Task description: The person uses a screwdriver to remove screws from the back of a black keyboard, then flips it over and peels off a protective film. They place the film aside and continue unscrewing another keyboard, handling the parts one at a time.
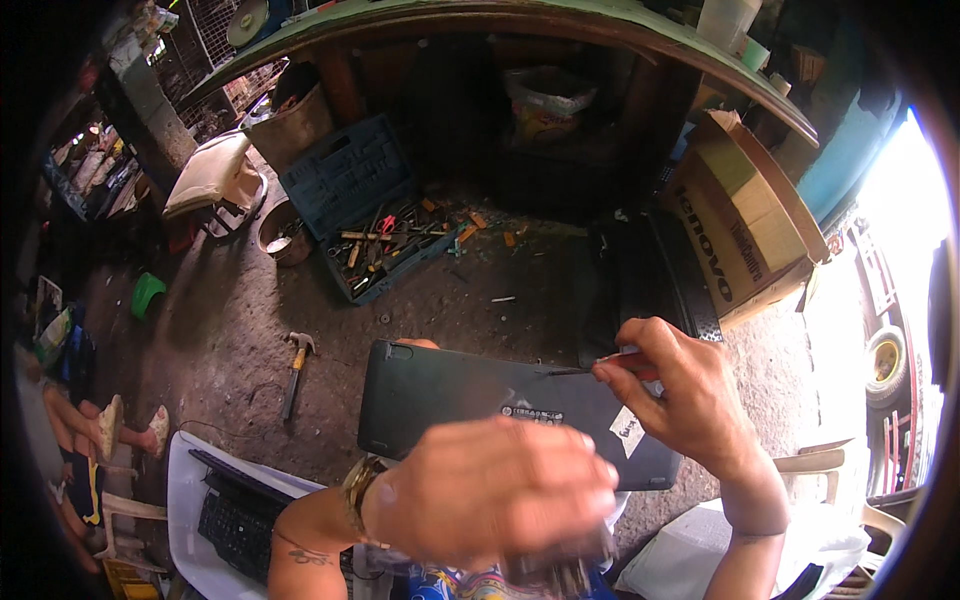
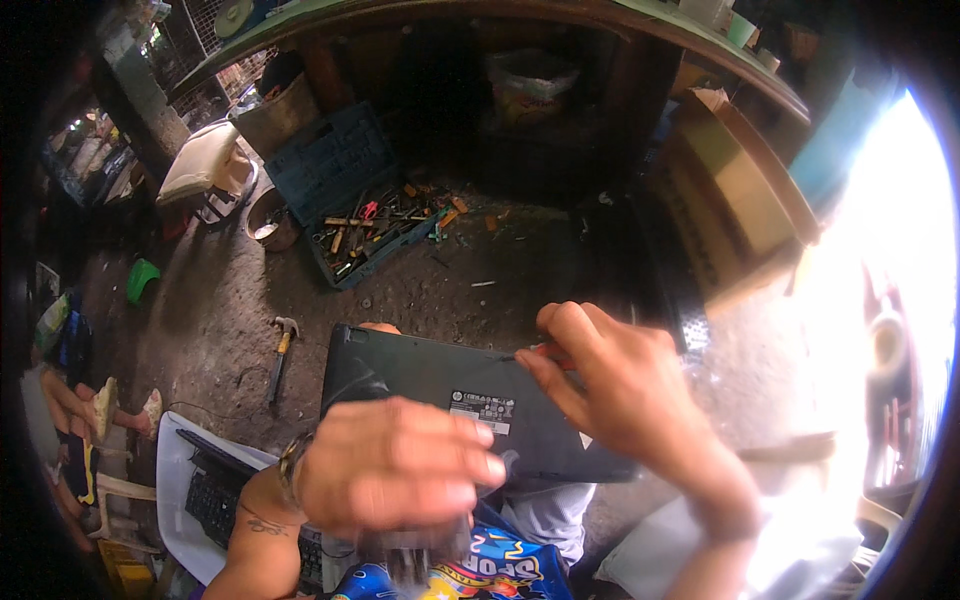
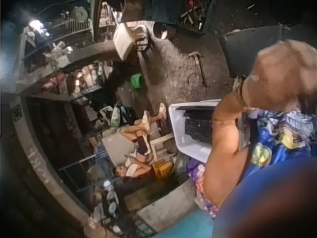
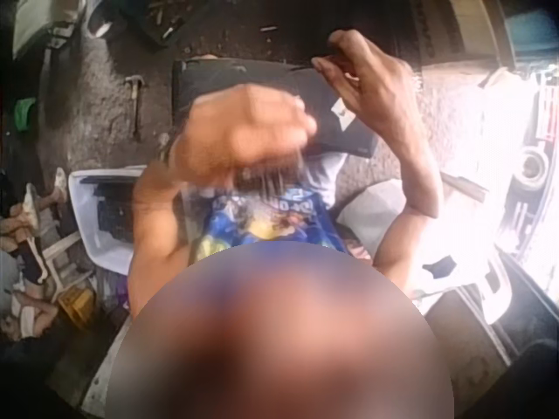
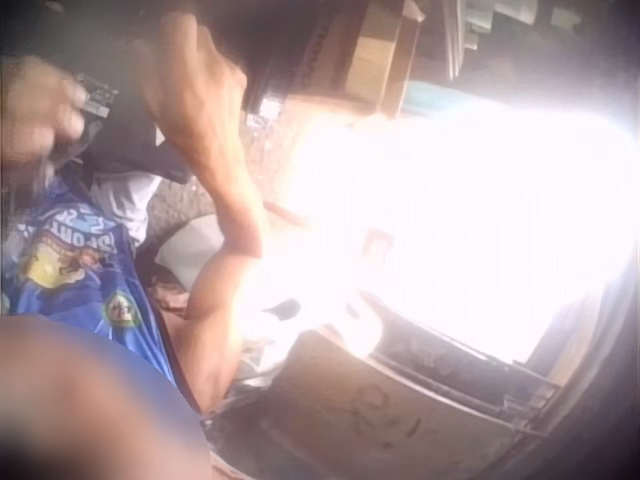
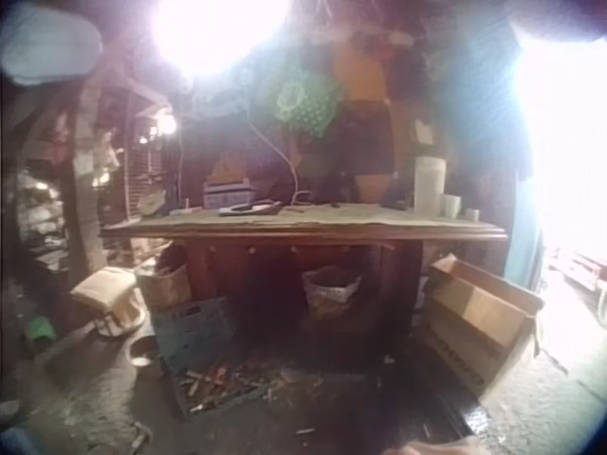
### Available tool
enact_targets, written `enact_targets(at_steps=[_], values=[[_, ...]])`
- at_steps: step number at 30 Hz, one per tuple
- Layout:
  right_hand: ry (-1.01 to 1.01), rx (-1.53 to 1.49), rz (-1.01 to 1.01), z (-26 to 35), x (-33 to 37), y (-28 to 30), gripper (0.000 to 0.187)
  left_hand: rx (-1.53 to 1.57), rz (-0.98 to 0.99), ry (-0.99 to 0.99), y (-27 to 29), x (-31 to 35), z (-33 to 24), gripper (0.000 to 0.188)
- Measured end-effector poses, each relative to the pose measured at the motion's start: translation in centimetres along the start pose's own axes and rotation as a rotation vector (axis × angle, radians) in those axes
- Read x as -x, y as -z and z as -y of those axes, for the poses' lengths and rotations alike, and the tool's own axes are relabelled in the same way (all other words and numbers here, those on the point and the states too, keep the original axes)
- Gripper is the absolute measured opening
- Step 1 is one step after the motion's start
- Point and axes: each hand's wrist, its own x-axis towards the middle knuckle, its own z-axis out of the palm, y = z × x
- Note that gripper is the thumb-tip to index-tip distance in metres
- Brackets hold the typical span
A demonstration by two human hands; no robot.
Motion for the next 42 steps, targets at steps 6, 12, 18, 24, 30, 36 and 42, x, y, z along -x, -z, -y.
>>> enact_targets(at_steps=[6, 12, 18, 24, 30, 36, 42], values=[[0.017, -0.020, -0.028, 0.2, -0.2, -0.2, 0.028, -0.079, -0.114, -0.228, -1.1, -1.6, -1.2, 0.030], [0.035, 0.007, -0.017, 0.4, -0.1, -0.1, 0.027, -0.145, -0.302, -0.519, -2.5, -2.3, 0.4, 0.030], [0.020, -0.043, -0.160, -0.3, 0.6, -1.4, 0.035, -0.192, -0.276, -0.470, -1.0, -3.0, -0.7, 0.030], [0.166, -0.051, -0.427, -3.0, 1.7, -5.3, 0.054, -0.252, -0.275, -0.527, -0.2, -4.5, -0.4, 0.030], [0.368, -0.180, -0.782, -5.7, 3.0, -11.2, 0.082, -0.331, -0.176, -0.552, 1.7, -6.7, 0.1, 0.028], [0.264, -0.454, -0.804, -10.6, 7.6, -17.1, 0.085, -0.386, -0.081, -0.532, 2.1, -9.6, 1.4, 0.026], [0.290, -0.621, -0.653, -12.8, 9.0, -17.5, 0.076, -0.367, -0.114, -0.576, 0.7, -13.0, 5.0, 0.028]])
